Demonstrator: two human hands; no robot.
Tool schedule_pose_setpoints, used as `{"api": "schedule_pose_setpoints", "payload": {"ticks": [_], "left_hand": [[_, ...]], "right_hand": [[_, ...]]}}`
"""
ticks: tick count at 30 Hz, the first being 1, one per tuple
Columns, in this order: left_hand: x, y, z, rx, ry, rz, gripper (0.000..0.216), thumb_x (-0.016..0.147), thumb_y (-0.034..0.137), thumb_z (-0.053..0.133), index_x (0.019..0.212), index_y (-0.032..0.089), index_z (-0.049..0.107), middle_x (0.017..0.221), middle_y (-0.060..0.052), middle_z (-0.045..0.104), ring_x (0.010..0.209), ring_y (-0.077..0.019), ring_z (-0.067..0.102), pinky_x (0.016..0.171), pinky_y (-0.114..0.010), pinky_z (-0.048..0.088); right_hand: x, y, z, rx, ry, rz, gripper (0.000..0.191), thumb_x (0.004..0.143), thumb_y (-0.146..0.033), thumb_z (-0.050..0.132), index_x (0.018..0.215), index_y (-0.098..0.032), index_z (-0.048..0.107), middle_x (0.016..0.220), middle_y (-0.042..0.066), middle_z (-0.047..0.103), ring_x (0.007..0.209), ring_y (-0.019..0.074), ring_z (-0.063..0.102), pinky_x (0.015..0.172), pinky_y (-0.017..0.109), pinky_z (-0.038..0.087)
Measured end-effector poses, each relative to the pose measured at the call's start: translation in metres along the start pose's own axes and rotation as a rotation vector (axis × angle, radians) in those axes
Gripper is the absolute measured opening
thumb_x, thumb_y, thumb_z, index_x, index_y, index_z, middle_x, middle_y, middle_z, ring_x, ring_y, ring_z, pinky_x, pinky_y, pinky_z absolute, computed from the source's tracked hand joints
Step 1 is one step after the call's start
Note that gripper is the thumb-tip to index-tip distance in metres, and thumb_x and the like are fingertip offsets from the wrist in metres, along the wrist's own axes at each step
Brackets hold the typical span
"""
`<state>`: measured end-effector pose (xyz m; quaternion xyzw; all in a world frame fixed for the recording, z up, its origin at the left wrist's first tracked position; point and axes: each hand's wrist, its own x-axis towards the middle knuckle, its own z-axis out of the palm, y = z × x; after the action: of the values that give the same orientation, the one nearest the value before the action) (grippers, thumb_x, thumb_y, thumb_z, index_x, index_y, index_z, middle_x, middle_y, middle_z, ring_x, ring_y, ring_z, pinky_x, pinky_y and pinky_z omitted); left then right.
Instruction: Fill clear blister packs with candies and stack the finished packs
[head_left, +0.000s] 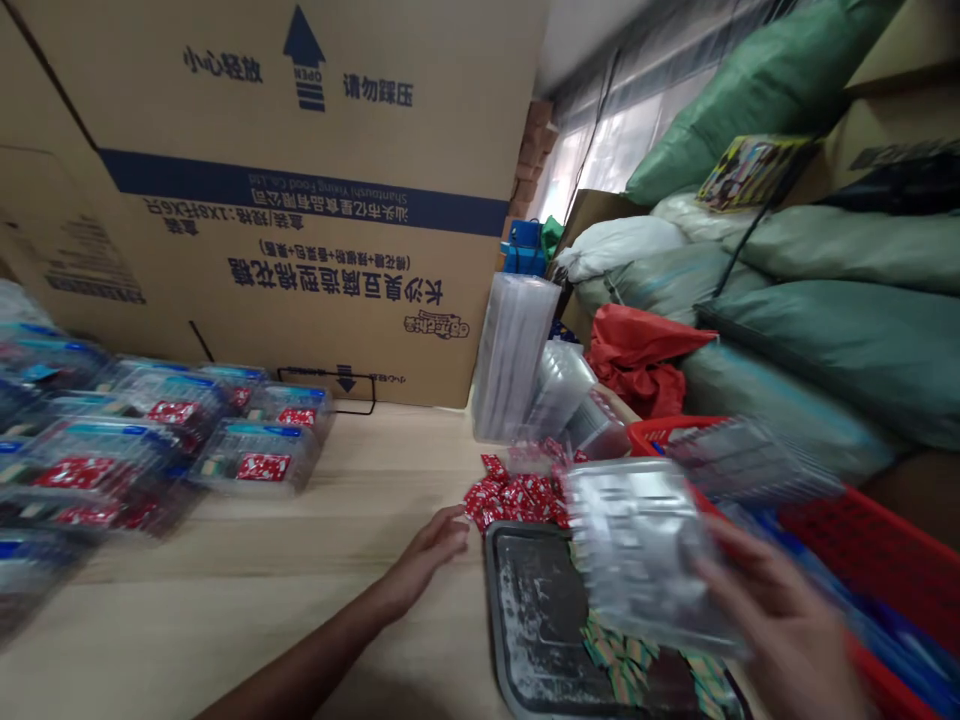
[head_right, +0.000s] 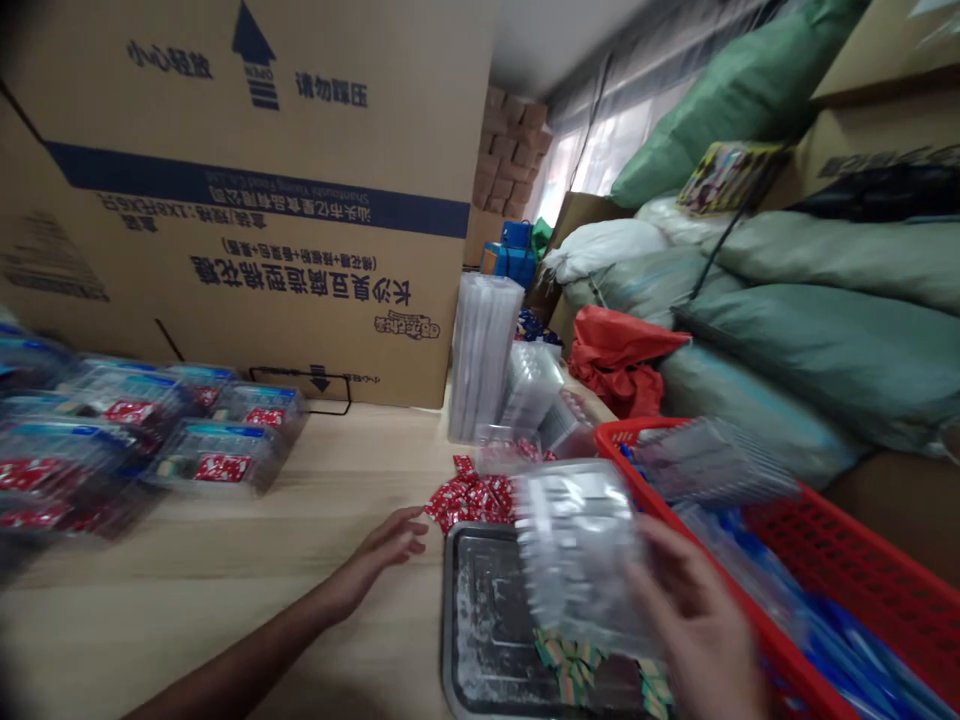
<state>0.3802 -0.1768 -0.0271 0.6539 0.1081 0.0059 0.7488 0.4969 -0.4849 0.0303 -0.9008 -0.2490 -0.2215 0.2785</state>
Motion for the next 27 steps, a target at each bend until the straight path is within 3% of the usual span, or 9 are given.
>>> {"api": "schedule_pose_setpoints", "payload": {"ticks": [4, 7, 9, 12, 15, 17, 21, 24, 27], "left_hand": [[-0.029, 0.021, -0.037, -0.48, -0.116, -0.206, 0.068, 0.077, 0.071, 0.037, 0.113, 0.015, 0.053, 0.102, -0.012, 0.063, 0.084, -0.0229, 0.062, 0.076, -0.036, 0.044], [-0.059, 0.021, -0.073, -0.464, -0.016, -0.129, 0.046, 0.075, 0.045, 0.059, 0.108, 0.013, 0.056, 0.098, -0.01, 0.065, 0.086, -0.0218, 0.061, 0.075, -0.031, 0.044], [-0.078, 0.016, -0.087, -0.391, 0.049, -0.095, 0.042, 0.067, 0.025, 0.065, 0.108, 0.014, 0.057, 0.095, -0.007, 0.065, 0.083, -0.0198, 0.06, 0.073, -0.028, 0.043], [-0.093, 0.009, -0.09, -0.344, 0.088, -0.039, 0.044, 0.058, 0.015, 0.063, 0.102, 0.015, 0.059, 0.09, -0.004, 0.064, 0.081, -0.0182, 0.059, 0.069, -0.025, 0.041], [-0.097, 0.007, -0.086, -0.279, 0.112, 0.084, 0.049, 0.053, 0.016, 0.064, 0.102, 0.017, 0.058, 0.09, -0.002, 0.062, 0.083, -0.0185, 0.056, 0.068, -0.024, 0.04], [-0.098, 0.007, -0.086, -0.136, 0.112, 0.122, 0.051, 0.052, 0.015, 0.067, 0.101, 0.019, 0.056, 0.09, 0.0, 0.06, 0.083, -0.0175, 0.054, 0.069, -0.024, 0.039], [-0.102, 0.001, -0.094, 0.27, 0.108, 0.18, 0.05, 0.057, 0.01, 0.065, 0.104, 0.019, 0.053, 0.093, 0.0, 0.056, 0.084, -0.0169, 0.053, 0.072, -0.026, 0.04], [-0.106, -0.004, -0.097, 0.456, 0.089, 0.295, 0.052, 0.064, 0.011, 0.063, 0.113, 0.02, 0.05, 0.111, -0.007, 0.053, 0.103, -0.0238, 0.051, 0.088, -0.035, 0.039], [-0.111, -0.006, -0.095, 0.56, 0.056, 0.371, 0.048, 0.072, 0.013, 0.059, 0.118, 0.021, 0.048, 0.119, -0.011, 0.05, 0.115, -0.0278, 0.046, 0.096, -0.042, 0.036]], "right_hand": [[-0.022, -0.104, 0.069, 0.256, -0.145, -0.724, 0.031, 0.088, -0.02, 0.048, 0.116, -0.029, 0.055, 0.118, 0.006, 0.06, 0.107, 0.0245, 0.056, 0.087, 0.042, 0.05], [-0.047, -0.155, 0.1, 0.39, -0.423, -1.012, 0.028, 0.085, -0.019, 0.052, 0.111, -0.026, 0.057, 0.12, 0.004, 0.06, 0.112, 0.0222, 0.053, 0.091, 0.037, 0.047], [-0.048, -0.162, 0.114, 0.499, -0.427, -0.885, 0.024, 0.087, -0.02, 0.049, 0.109, -0.024, 0.058, 0.119, 0.006, 0.06, 0.112, 0.0207, 0.052, 0.095, 0.037, 0.044], [-0.027, -0.154, 0.135, 0.632, -0.409, -0.455, 0.025, 0.088, -0.03, 0.047, 0.11, -0.021, 0.056, 0.117, 0.01, 0.058, 0.111, 0.0231, 0.052, 0.095, 0.041, 0.042], [-0.009, -0.147, 0.143, 0.793, -0.727, -0.184, 0.038, 0.087, -0.044, 0.045, 0.115, -0.02, 0.052, 0.115, 0.01, 0.058, 0.106, 0.0244, 0.055, 0.088, 0.039, 0.046], [-0.009, -0.149, 0.136, 0.844, -0.869, -0.152, 0.043, 0.083, -0.044, 0.051, 0.119, -0.02, 0.048, 0.113, 0.008, 0.058, 0.103, 0.0231, 0.056, 0.085, 0.035, 0.046], [-0.022, -0.155, 0.111, 0.744, -0.859, -0.232, 0.056, 0.067, -0.036, 0.069, 0.116, -0.02, 0.048, 0.11, 0.006, 0.056, 0.1, 0.0231, 0.053, 0.085, 0.032, 0.041], [-0.022, -0.155, 0.107, 0.855, -0.982, -0.224, 0.033, 0.077, -0.047, 0.057, 0.093, -0.018, 0.057, 0.091, 0.004, 0.056, 0.087, 0.0198, 0.053, 0.076, 0.029, 0.04], [-0.017, -0.157, 0.116, 0.962, -1.127, -0.104, 0.038, 0.08, -0.053, 0.051, 0.069, -0.018, 0.052, 0.07, 0.0, 0.05, 0.07, 0.0151, 0.048, 0.063, 0.026, 0.037]]}}
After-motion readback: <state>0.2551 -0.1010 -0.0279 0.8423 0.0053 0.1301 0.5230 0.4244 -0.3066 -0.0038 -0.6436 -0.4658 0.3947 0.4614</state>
